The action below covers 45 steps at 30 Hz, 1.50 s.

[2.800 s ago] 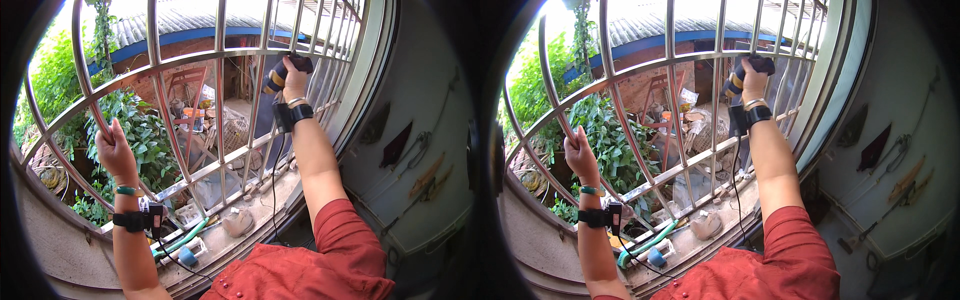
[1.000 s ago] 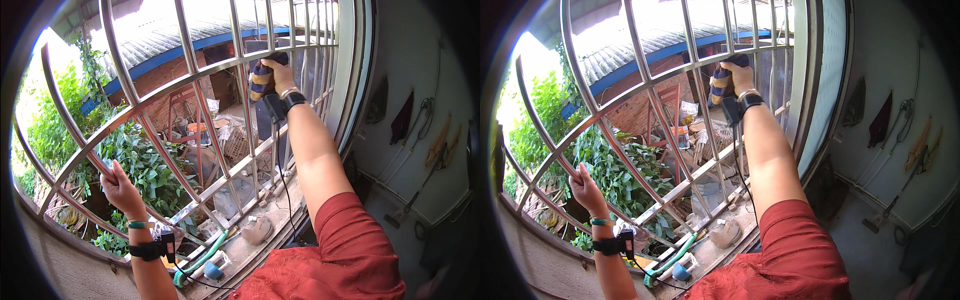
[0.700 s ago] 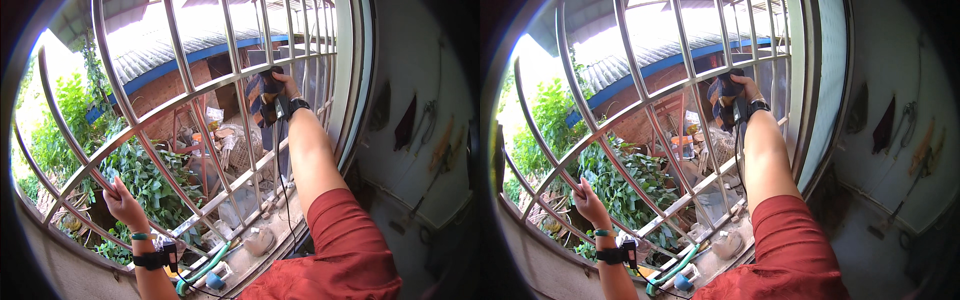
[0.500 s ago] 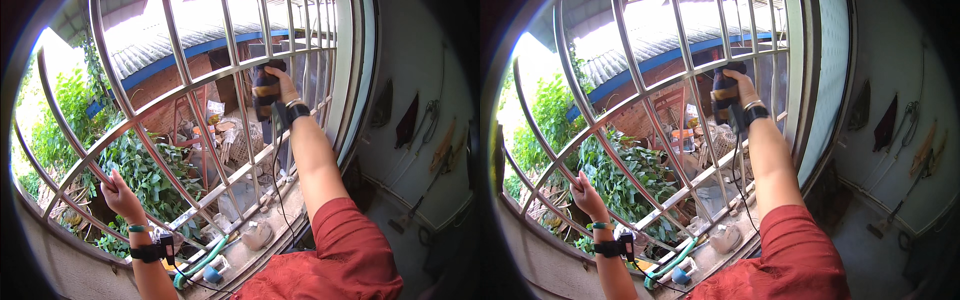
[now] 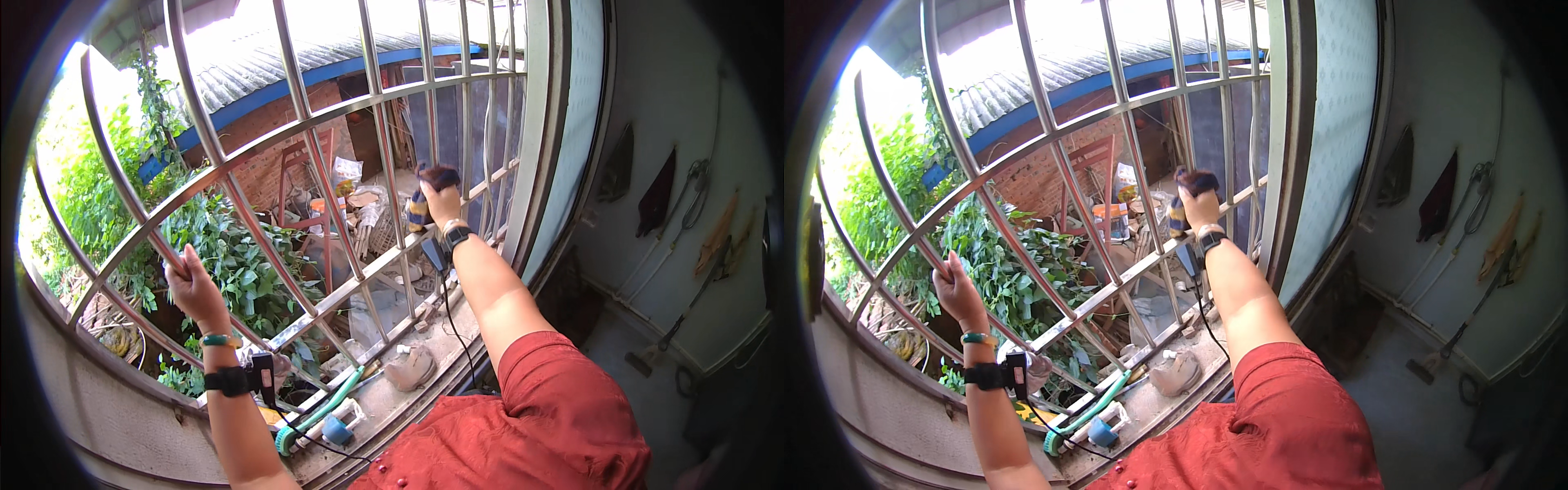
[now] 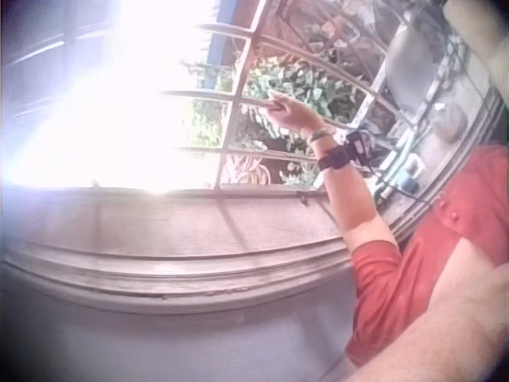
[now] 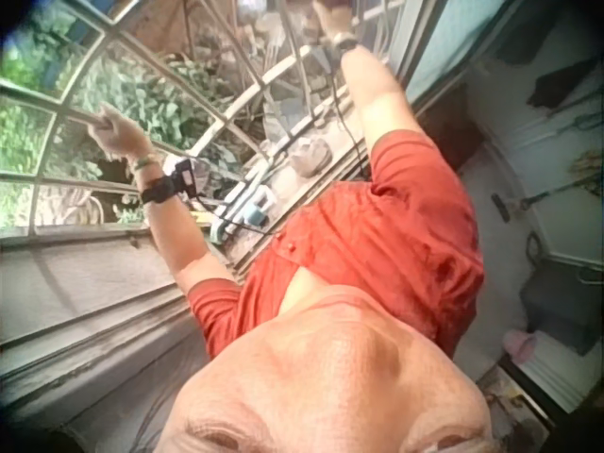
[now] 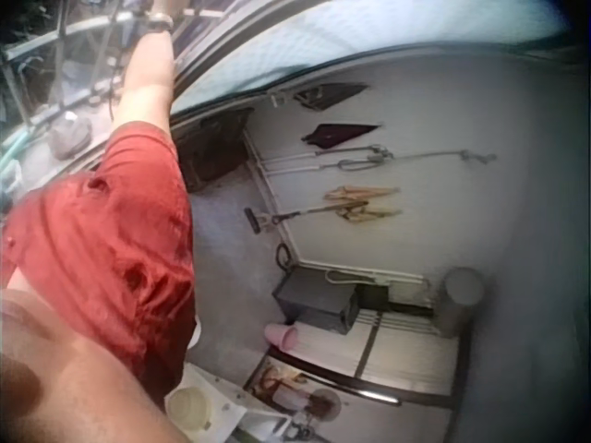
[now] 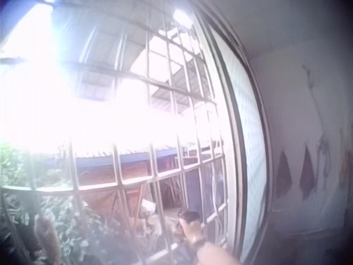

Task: The person cleans a window frame and the metal bars outside using a cloth. The person uses their hands to wipe the dust and dirt from the inner tracks of the window and then reaches out to wipe the vertical metal security bars.

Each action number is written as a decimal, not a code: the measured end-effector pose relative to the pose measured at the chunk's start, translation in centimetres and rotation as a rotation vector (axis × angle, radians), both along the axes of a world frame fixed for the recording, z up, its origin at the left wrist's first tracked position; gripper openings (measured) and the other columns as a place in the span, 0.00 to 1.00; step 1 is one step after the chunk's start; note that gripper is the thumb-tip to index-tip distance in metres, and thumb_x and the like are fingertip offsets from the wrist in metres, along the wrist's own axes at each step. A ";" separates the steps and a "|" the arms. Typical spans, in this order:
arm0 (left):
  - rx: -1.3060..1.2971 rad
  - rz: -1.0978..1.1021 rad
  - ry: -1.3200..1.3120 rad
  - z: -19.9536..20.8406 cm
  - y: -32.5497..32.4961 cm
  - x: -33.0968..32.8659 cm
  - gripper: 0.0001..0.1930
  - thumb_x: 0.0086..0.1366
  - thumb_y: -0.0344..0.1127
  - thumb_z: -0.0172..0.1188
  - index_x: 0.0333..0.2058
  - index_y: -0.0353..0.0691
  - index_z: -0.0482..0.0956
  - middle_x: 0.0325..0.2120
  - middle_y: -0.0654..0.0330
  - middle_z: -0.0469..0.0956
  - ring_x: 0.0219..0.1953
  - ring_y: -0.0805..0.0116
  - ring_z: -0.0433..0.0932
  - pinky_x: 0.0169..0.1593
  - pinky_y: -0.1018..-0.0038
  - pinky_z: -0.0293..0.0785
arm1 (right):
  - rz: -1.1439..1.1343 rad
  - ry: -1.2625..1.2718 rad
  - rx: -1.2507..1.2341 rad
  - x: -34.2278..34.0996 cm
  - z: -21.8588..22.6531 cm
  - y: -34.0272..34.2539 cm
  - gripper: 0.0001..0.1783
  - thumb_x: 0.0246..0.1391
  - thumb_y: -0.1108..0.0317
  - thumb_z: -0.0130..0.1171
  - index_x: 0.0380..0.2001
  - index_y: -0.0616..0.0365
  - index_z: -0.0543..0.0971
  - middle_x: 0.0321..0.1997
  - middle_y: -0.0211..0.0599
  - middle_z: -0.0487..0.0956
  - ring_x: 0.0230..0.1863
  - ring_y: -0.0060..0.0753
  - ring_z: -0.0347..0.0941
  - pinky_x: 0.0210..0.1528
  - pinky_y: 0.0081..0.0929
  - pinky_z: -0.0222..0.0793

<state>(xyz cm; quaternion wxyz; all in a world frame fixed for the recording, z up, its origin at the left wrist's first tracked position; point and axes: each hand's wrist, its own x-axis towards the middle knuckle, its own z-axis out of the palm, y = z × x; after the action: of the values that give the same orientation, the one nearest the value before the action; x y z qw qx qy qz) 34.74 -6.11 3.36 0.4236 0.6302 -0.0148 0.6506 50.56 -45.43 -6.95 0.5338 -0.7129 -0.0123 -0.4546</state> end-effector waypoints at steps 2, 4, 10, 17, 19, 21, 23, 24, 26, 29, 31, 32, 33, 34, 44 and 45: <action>-0.021 0.025 0.085 0.1 0.2 -0.2 0.15 0.60 0.42 0.55 0.20 0.40 0.65 0.13 0.69 0.61 0.14 0.80 0.57 0.19 0.81 0.57 | -0.015 0.043 -0.011 -0.4 -3.5 -0.2 0.19 0.39 0.58 0.62 0.34 0.57 0.74 0.32 0.46 0.77 0.36 0.51 0.72 0.40 0.35 0.66; 0.020 0.004 0.057 0.2 -0.4 -0.6 0.16 0.61 0.42 0.54 0.19 0.41 0.64 0.13 0.69 0.60 0.14 0.80 0.56 0.18 0.80 0.56 | -0.072 0.174 -0.049 -1.0 -3.8 -0.3 0.18 0.39 0.58 0.62 0.31 0.60 0.75 0.31 0.49 0.77 0.36 0.51 0.72 0.40 0.35 0.66; 0.027 0.013 0.048 0.4 -1.2 -0.9 0.16 0.61 0.40 0.54 0.19 0.41 0.63 0.13 0.69 0.61 0.15 0.80 0.57 0.19 0.81 0.58 | -0.043 -0.009 0.331 -1.4 0.4 -2.0 0.15 0.39 0.63 0.62 0.29 0.62 0.75 0.30 0.42 0.77 0.33 0.42 0.72 0.39 0.33 0.65; 0.002 0.060 0.054 0.3 -0.8 -0.8 0.15 0.61 0.40 0.55 0.20 0.40 0.65 0.12 0.68 0.61 0.15 0.80 0.57 0.19 0.80 0.58 | -0.023 -0.614 0.203 -4.5 22.0 -0.4 0.20 0.44 0.57 0.63 0.31 0.64 0.74 0.32 0.38 0.77 0.33 0.35 0.73 0.41 0.30 0.66; -0.015 0.048 0.059 0.5 -0.7 -1.1 0.15 0.61 0.40 0.55 0.20 0.40 0.64 0.12 0.69 0.61 0.15 0.80 0.57 0.19 0.81 0.57 | -0.012 -0.595 0.124 -4.6 27.6 -0.1 0.24 0.43 0.51 0.61 0.29 0.65 0.75 0.33 0.46 0.77 0.36 0.43 0.73 0.43 0.33 0.65; -0.026 0.020 0.059 0.7 -1.0 -1.3 0.15 0.61 0.39 0.55 0.20 0.40 0.64 0.12 0.69 0.60 0.15 0.81 0.56 0.19 0.82 0.56 | -0.283 -0.567 0.032 -0.8 31.2 -1.4 0.32 0.37 0.47 0.64 0.35 0.68 0.73 0.37 0.51 0.76 0.40 0.48 0.71 0.47 0.35 0.63; -0.031 0.031 0.040 0.3 -1.0 -0.8 0.15 0.61 0.38 0.55 0.19 0.40 0.63 0.12 0.70 0.59 0.15 0.81 0.55 0.19 0.83 0.56 | -0.270 -0.439 -0.044 1.7 31.1 -0.9 0.39 0.30 0.46 0.67 0.37 0.72 0.72 0.38 0.53 0.75 0.41 0.49 0.72 0.47 0.34 0.64; -0.033 0.034 0.032 0.1 -1.1 -0.6 0.15 0.61 0.37 0.55 0.19 0.40 0.63 0.12 0.70 0.59 0.15 0.82 0.55 0.19 0.83 0.55 | -0.236 -0.233 -0.180 3.6 30.1 -1.3 0.37 0.31 0.50 0.67 0.38 0.73 0.70 0.38 0.55 0.75 0.42 0.50 0.72 0.47 0.34 0.65; -0.027 0.048 0.032 0.1 -0.9 -0.7 0.15 0.61 0.37 0.55 0.19 0.40 0.62 0.12 0.70 0.58 0.15 0.82 0.55 0.19 0.83 0.55 | -0.352 -0.091 -0.178 3.6 27.6 0.0 0.31 0.32 0.57 0.65 0.37 0.69 0.71 0.37 0.53 0.76 0.42 0.49 0.72 0.46 0.33 0.66; -0.047 0.015 0.049 0.3 -1.5 -1.3 0.15 0.61 0.38 0.55 0.20 0.40 0.63 0.12 0.70 0.58 0.15 0.82 0.55 0.19 0.83 0.55 | -0.215 -0.171 -0.125 5.1 26.5 -2.3 0.24 0.32 0.63 0.61 0.36 0.65 0.72 0.33 0.46 0.77 0.39 0.44 0.74 0.43 0.30 0.68; -0.057 0.014 0.051 0.4 -1.3 -1.2 0.15 0.61 0.38 0.55 0.20 0.40 0.63 0.12 0.71 0.58 0.15 0.83 0.55 0.19 0.83 0.54 | 0.267 -0.173 -0.087 5.7 26.4 -4.6 0.19 0.36 0.65 0.60 0.34 0.63 0.74 0.31 0.40 0.77 0.33 0.37 0.75 0.38 0.28 0.70; -0.069 0.021 0.053 0.4 -1.0 -1.3 0.15 0.61 0.39 0.54 0.20 0.40 0.63 0.12 0.71 0.58 0.15 0.83 0.54 0.19 0.83 0.54 | 0.586 -0.080 0.029 4.2 26.7 -4.4 0.18 0.37 0.66 0.60 0.34 0.62 0.75 0.33 0.39 0.77 0.34 0.36 0.74 0.39 0.28 0.70; -0.064 0.037 0.052 0.2 -0.7 -1.3 0.15 0.61 0.39 0.54 0.20 0.40 0.63 0.12 0.71 0.58 0.15 0.83 0.54 0.19 0.83 0.54 | 0.724 0.075 0.165 2.6 27.0 -4.0 0.14 0.38 0.68 0.60 0.32 0.60 0.76 0.30 0.34 0.77 0.29 0.28 0.74 0.33 0.26 0.72; -0.066 0.037 0.057 0.2 -0.8 -1.2 0.15 0.61 0.39 0.54 0.20 0.40 0.63 0.12 0.71 0.58 0.15 0.83 0.54 0.19 0.83 0.54 | 0.685 0.126 0.197 2.0 27.3 -4.0 0.14 0.38 0.68 0.61 0.32 0.60 0.76 0.29 0.35 0.77 0.27 0.29 0.74 0.29 0.27 0.72; -0.057 0.023 0.044 0.7 -1.9 -0.8 0.15 0.61 0.39 0.54 0.19 0.40 0.63 0.12 0.71 0.57 0.15 0.83 0.54 0.18 0.83 0.54 | -0.368 -0.031 -0.242 2.5 26.0 -0.3 0.25 0.39 0.62 0.60 0.34 0.75 0.68 0.32 0.62 0.74 0.39 0.57 0.71 0.44 0.38 0.67; -0.052 0.047 0.049 0.6 -1.8 -0.8 0.15 0.61 0.39 0.54 0.19 0.40 0.63 0.12 0.71 0.57 0.15 0.83 0.54 0.18 0.83 0.54 | -0.391 -0.039 -0.281 2.7 25.5 -0.3 0.27 0.40 0.62 0.60 0.35 0.76 0.66 0.32 0.62 0.74 0.38 0.57 0.71 0.44 0.38 0.68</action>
<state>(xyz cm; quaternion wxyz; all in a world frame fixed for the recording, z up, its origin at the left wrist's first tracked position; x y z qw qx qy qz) 33.90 -7.91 3.97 0.4246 0.6349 0.0274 0.6449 53.25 -45.74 18.56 0.3308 -0.7601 0.0522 -0.5569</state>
